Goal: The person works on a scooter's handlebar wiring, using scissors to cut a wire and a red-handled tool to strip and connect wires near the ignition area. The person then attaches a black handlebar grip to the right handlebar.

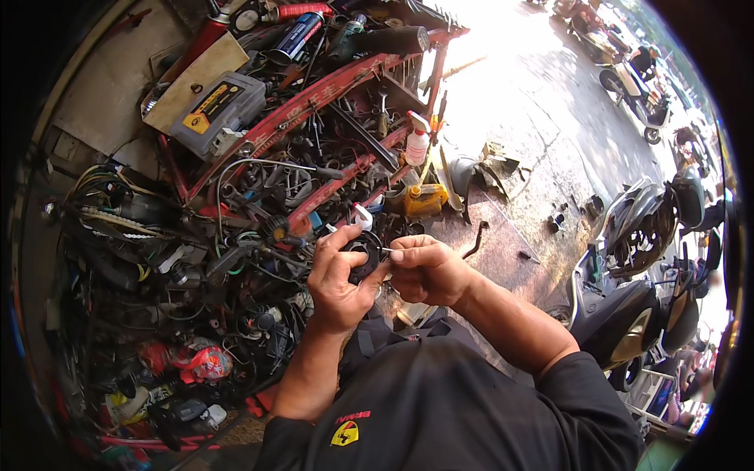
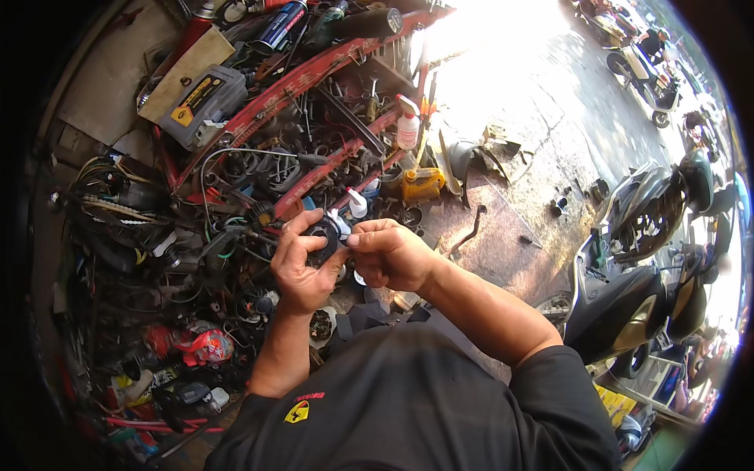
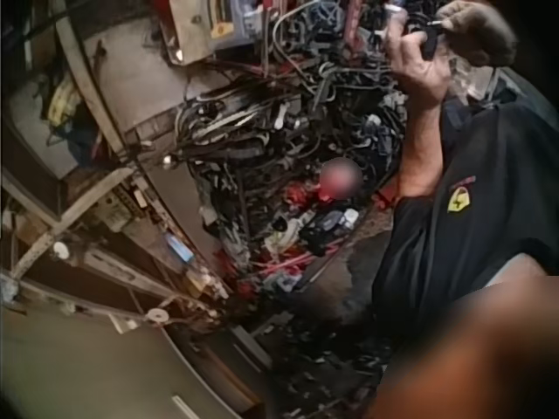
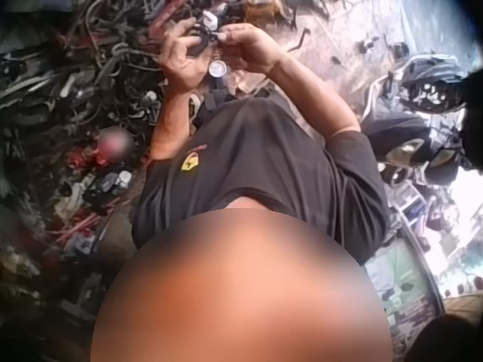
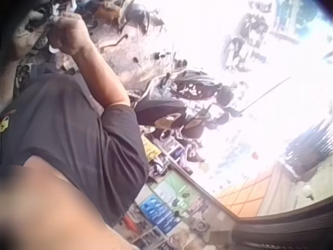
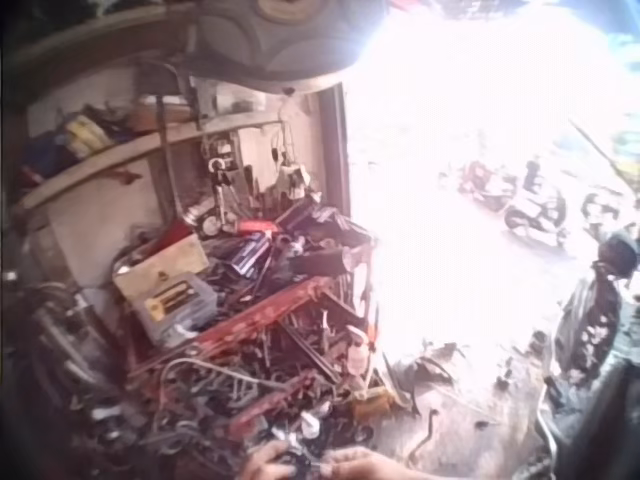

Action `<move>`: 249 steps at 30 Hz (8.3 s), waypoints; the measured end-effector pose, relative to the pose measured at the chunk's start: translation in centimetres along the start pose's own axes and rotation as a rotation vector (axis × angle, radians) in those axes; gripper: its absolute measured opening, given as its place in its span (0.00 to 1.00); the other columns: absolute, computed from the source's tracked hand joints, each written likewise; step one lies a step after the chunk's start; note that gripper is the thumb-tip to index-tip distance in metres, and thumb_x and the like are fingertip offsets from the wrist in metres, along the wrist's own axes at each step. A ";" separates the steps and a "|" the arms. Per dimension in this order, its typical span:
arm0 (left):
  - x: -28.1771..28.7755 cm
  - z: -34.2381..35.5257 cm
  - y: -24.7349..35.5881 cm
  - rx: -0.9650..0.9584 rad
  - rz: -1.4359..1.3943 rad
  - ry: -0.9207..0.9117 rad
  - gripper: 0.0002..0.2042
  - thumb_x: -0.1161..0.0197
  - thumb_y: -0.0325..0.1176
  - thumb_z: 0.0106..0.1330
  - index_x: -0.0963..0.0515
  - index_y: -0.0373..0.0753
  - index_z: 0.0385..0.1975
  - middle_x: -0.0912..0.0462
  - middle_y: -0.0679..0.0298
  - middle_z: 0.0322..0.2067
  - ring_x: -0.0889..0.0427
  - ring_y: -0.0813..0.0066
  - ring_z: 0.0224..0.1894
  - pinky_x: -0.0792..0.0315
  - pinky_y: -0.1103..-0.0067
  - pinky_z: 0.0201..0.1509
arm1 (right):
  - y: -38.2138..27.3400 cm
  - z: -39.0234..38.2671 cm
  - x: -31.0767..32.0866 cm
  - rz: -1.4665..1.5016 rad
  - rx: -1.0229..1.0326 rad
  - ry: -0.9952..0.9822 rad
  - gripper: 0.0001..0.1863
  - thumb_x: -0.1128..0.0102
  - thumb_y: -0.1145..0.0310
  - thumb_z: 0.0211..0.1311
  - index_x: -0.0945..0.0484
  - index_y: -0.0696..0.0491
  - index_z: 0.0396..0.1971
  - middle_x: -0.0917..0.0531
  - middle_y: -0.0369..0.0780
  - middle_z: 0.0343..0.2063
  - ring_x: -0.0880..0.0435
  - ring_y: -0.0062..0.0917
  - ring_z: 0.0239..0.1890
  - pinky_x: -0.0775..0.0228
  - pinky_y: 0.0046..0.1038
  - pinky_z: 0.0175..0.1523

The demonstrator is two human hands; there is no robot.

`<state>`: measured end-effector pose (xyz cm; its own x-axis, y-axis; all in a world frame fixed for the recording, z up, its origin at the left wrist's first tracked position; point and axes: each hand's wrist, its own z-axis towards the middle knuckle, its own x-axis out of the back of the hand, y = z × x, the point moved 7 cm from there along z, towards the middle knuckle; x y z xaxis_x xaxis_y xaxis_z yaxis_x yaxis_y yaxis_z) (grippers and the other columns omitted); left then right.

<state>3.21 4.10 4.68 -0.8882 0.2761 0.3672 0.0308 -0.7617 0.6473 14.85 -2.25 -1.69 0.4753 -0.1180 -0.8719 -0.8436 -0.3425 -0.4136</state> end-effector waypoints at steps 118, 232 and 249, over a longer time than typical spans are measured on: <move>-8.8 -10.5 -9.8 1.448 -1.053 -0.523 0.08 0.43 0.25 0.65 0.22 0.34 0.42 0.18 0.61 0.27 0.17 0.71 0.29 0.19 0.72 0.36 | -4.4 0.4 6.2 -1.767 0.389 0.120 0.09 0.38 0.73 0.51 0.19 0.56 0.33 0.17 0.48 0.30 0.17 0.47 0.37 0.24 0.42 0.41; 1.3 -10.2 -17.8 1.279 -1.371 0.054 0.10 0.41 0.27 0.65 0.24 0.32 0.44 0.20 0.57 0.38 0.19 0.64 0.35 0.20 0.69 0.35 | -44.2 19.3 -5.8 -2.054 1.022 0.936 0.14 0.43 0.60 0.63 0.19 0.55 0.38 0.16 0.51 0.35 0.17 0.47 0.40 0.27 0.42 0.47; -13.5 -1.8 -10.1 1.183 -1.286 -0.194 0.09 0.44 0.25 0.66 0.23 0.32 0.43 0.18 0.56 0.38 0.18 0.70 0.33 0.19 0.73 0.34 | -24.7 -12.5 11.0 -0.300 0.958 0.179 0.10 0.48 0.67 0.67 0.28 0.59 0.31 0.25 0.58 0.56 0.20 0.51 0.56 0.26 0.47 0.59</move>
<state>14.04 7.03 -8.04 -0.5541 0.4328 -0.7111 -0.2183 0.7487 0.6259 44.04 -6.75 2.22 0.6640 -0.3149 -0.6783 -0.4912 0.5002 -0.7131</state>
